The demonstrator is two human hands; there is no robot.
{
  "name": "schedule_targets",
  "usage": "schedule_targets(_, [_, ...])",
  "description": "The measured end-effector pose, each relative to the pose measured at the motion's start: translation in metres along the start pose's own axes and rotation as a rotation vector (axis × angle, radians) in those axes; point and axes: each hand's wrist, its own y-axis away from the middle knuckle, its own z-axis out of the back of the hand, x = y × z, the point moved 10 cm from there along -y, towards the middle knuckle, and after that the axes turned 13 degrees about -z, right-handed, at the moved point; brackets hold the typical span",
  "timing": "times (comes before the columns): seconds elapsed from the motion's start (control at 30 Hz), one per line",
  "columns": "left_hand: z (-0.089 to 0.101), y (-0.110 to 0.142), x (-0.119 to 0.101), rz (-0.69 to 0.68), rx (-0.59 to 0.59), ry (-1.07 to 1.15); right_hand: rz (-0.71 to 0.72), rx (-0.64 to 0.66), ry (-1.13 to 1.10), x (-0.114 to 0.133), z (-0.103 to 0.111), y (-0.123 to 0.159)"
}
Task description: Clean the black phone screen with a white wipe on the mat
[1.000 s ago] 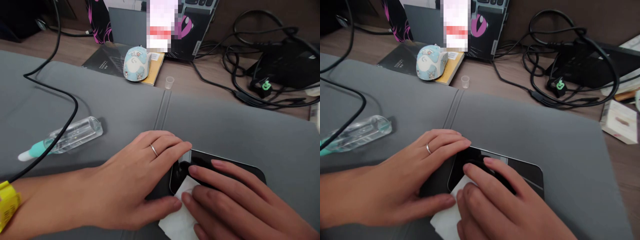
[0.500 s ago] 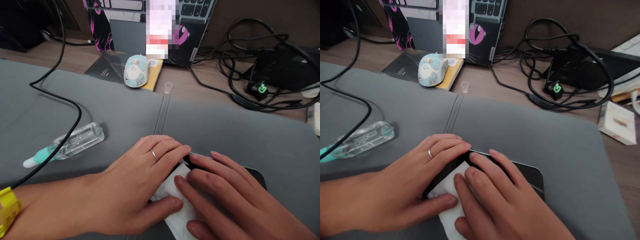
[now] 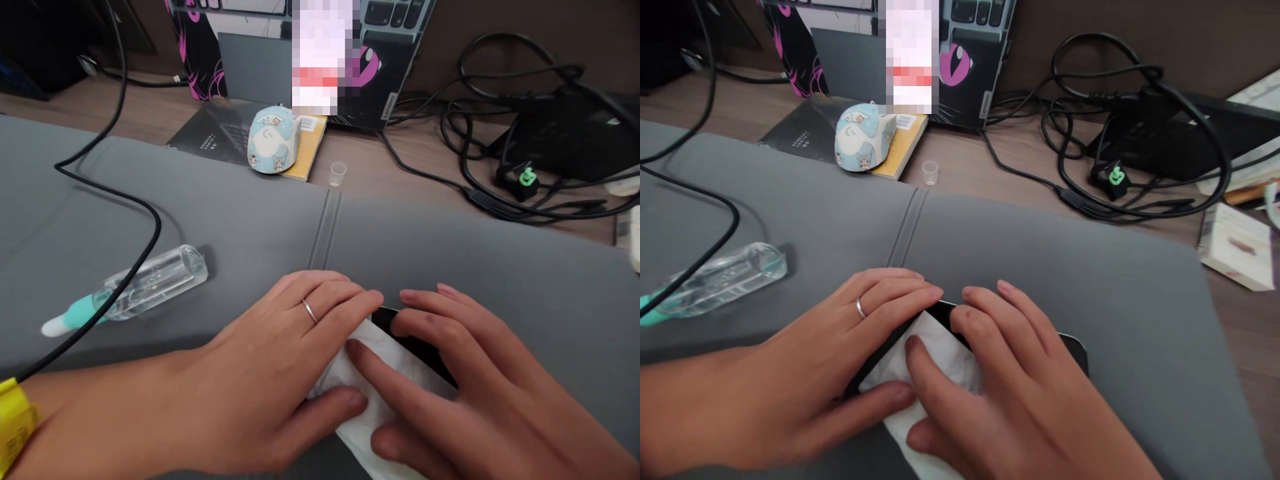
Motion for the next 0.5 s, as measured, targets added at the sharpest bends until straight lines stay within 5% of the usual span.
schedule_targets(0.5, [0.0031,-0.0024,-0.0024,-0.050,-0.040,0.019,-0.010,0.018,-0.039,-0.0039,0.0048,-0.0004])
